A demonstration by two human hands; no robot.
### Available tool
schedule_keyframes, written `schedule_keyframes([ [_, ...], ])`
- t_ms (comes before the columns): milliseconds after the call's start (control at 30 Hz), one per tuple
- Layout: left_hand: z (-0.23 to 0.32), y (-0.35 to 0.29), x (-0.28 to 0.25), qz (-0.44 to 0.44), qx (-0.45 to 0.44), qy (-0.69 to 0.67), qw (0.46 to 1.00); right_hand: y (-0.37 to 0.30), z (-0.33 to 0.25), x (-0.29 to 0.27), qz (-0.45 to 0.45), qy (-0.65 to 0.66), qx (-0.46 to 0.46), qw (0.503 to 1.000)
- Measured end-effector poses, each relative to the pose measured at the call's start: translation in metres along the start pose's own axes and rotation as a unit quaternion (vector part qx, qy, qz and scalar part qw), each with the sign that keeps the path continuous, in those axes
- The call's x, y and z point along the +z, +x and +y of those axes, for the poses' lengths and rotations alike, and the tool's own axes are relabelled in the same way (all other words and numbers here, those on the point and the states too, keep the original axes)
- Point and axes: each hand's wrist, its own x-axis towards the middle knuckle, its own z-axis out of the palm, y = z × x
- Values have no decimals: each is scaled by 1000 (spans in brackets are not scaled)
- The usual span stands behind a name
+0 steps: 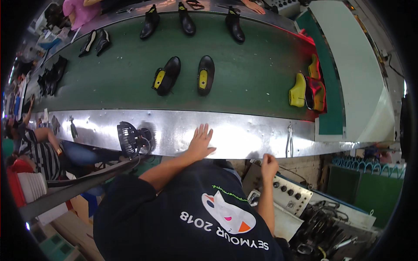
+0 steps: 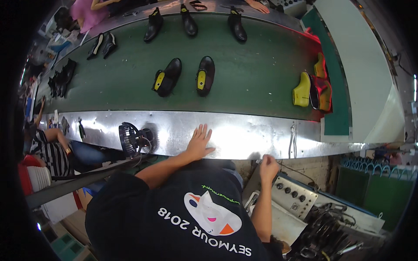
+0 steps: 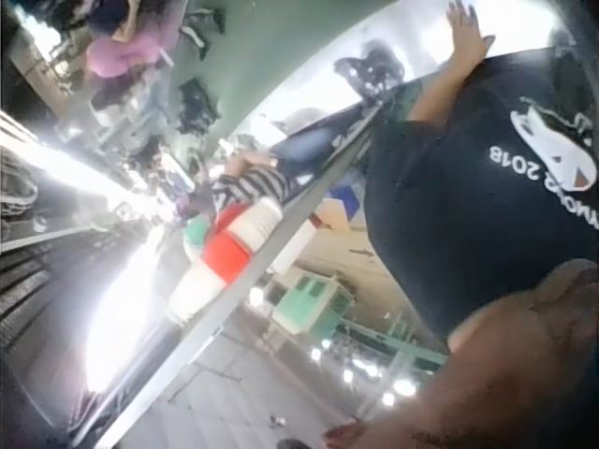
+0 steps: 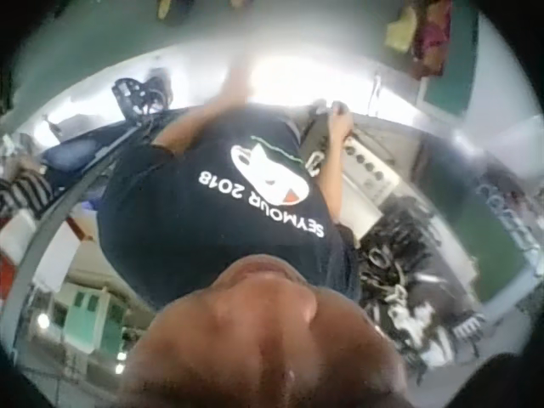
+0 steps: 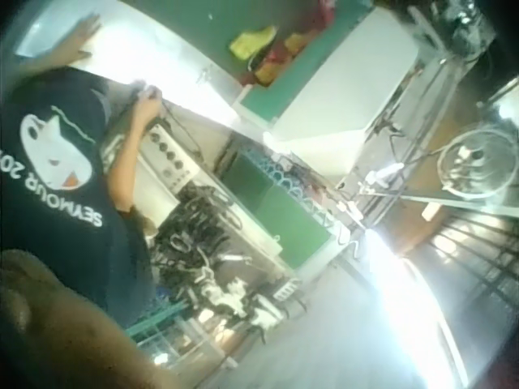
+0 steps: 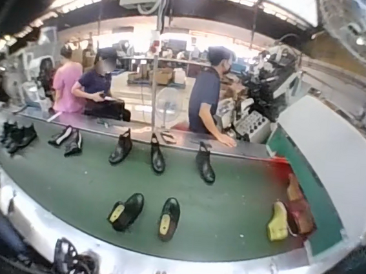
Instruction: The person fits shoe uppers onto shoe lasts by hand, inserts each lasted shoe into a machine to shape it, and removes it from the machine.
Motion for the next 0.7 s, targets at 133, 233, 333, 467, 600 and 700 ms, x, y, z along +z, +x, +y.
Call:
schedule_keyframes([
  [133, 10, -11, -13, -2, -2, -29, 1000, 119, 22, -11, 69, -74, -88, 991],
  [233, 9, -6, -16, -1, 0, -60, 998, 213, 37, -12, 95, -65, -109, 987],
  [333, 5, -13, -11, 15, -38, -37, 998, 288, 31, -10, 81, -130, -92, 984],
  [467, 33, -13, -25, 12, -100, 11, 995, 333, 7, 7, 68, -163, -41, 983],
  [600, 53, 4, -35, 74, -170, -21, 982, 352, 7, 15, 35, -103, -41, 993],
  [700, 34, 36, -60, 206, -191, -27, 959, 357, -1, 13, 65, -146, 13, 987],
])
